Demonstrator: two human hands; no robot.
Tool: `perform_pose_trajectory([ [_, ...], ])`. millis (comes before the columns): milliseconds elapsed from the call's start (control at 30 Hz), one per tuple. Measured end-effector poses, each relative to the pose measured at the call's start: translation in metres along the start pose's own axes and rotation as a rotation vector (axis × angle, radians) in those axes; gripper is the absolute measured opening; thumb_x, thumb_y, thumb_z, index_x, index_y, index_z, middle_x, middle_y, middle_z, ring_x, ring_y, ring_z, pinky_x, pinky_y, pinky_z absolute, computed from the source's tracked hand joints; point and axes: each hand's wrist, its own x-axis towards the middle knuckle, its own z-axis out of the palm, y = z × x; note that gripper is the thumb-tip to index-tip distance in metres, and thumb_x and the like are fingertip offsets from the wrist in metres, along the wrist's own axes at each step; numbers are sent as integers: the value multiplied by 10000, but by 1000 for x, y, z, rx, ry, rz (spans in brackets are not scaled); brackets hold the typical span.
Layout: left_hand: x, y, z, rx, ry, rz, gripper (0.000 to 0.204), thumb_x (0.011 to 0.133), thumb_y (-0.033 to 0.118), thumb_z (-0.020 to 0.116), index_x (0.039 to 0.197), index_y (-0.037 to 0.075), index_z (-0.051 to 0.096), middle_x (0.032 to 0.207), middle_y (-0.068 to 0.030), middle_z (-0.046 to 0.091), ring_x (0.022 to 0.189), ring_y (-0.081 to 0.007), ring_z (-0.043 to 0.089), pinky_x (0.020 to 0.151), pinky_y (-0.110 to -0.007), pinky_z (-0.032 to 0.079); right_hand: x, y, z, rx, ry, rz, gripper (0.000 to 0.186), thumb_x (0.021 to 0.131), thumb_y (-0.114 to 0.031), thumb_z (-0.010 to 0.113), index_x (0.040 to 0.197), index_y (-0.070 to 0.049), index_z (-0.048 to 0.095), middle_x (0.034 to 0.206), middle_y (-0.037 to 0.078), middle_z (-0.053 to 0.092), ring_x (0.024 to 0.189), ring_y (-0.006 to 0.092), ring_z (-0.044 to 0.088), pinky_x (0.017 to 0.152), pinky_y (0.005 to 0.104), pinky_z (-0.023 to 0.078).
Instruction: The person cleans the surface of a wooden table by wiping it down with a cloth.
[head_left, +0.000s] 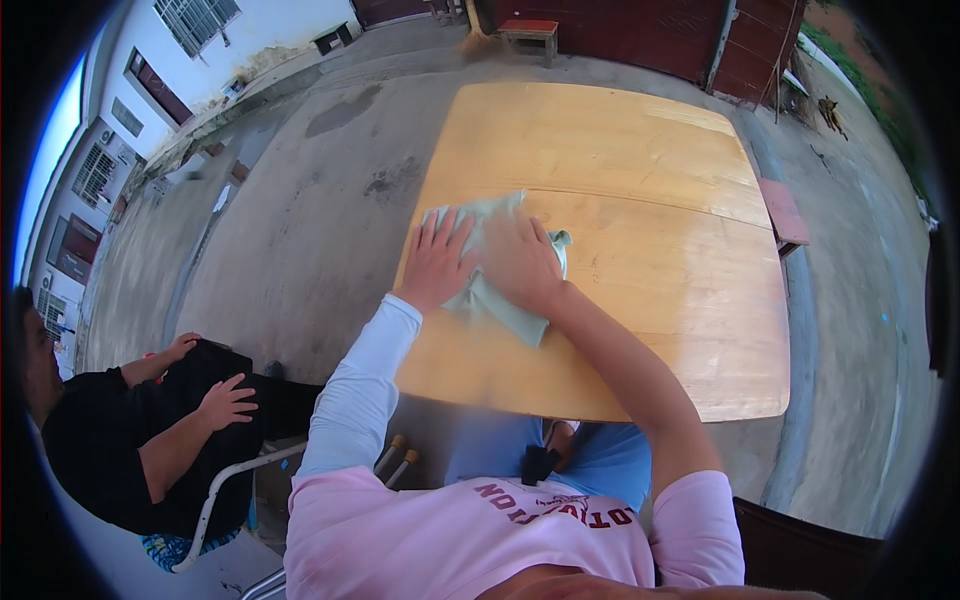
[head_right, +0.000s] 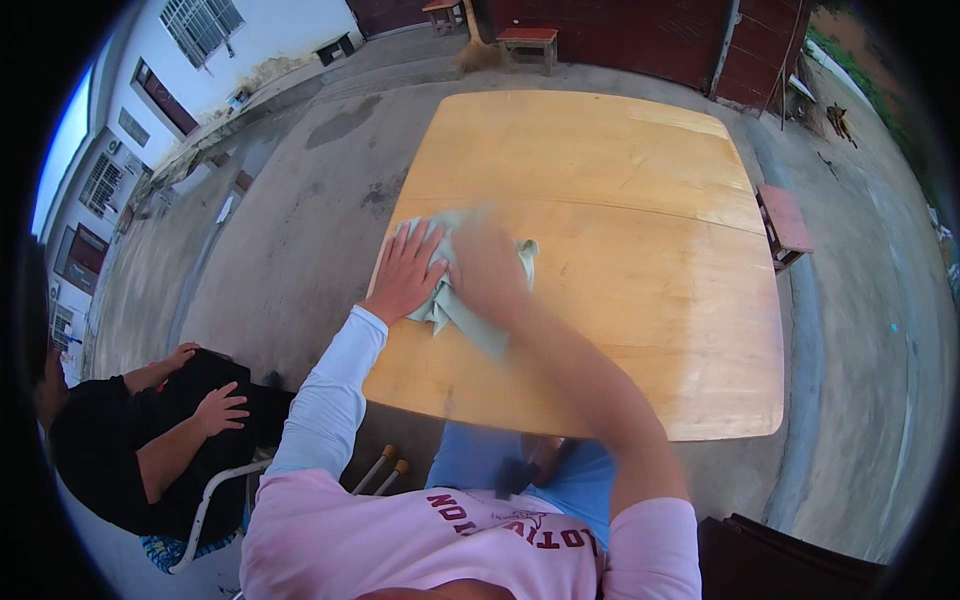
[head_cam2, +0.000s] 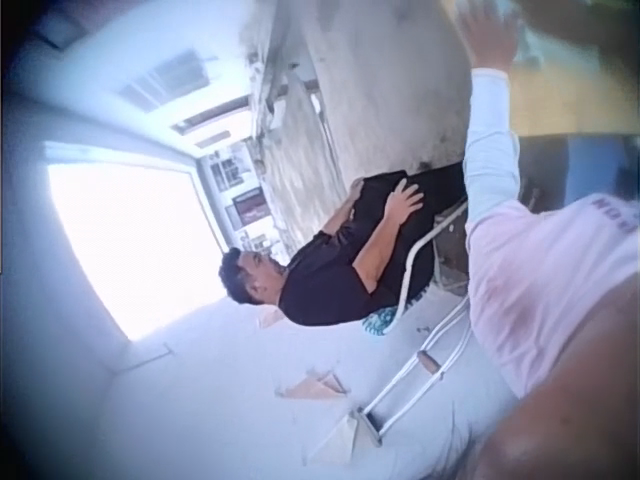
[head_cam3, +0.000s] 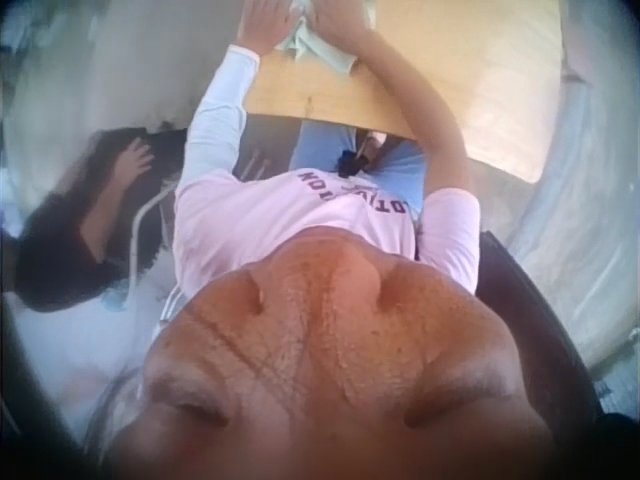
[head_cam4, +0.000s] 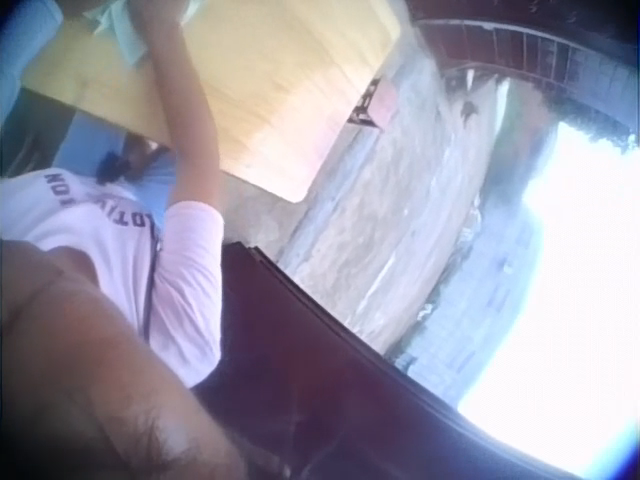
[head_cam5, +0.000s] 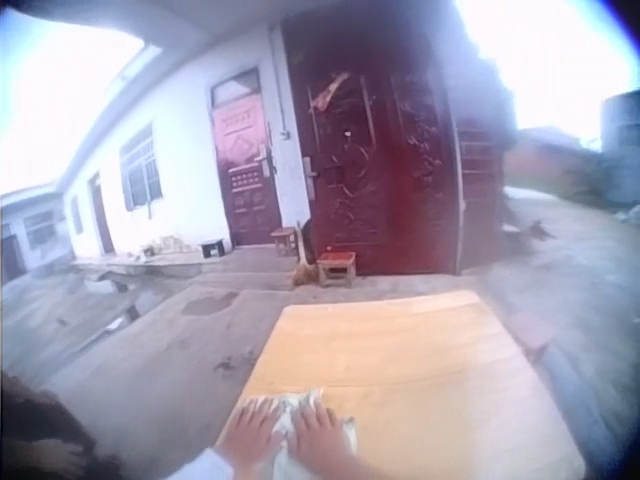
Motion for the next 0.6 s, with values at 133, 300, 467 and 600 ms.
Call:
perform_pose_trajectory([
  [133,35,-16,23,-29,89,-18,541,891,414,509,1373,176,445,1444,-139,370,1332,-380,307,1087,-536,231,23,17,9,-72,-12,96,353,843,-250,555,1118,-29,543,1128,179,538,1113,354,480,978,447,351],
  [300,62,-14,28,16,43,-65,538,905,408,512,1390,196,416,1450,-129,367,1333,-383,317,1070,-522,269,48,25,-7,-197,-220,172,464,880,-313,510,1256,-45,465,1308,155,435,1255,349,360,1058,456,273],
  [467,57,-4,28,34,45,-101,536,906,409,507,1389,194,417,1457,-132,359,1333,-384,324,1071,-539,264,47,19,-17,-215,-445,281,598,900,-373,480,1391,-49,373,1463,150,326,1383,355,235,1137,463,190],
  [600,13,15,18,-21,53,-46,552,911,403,502,1397,160,405,1455,-150,357,1336,-390,314,1071,-555,252,4,6,-27,-129,-479,255,558,924,-365,467,1370,-36,395,1446,170,345,1368,368,257,1132,475,192],
])
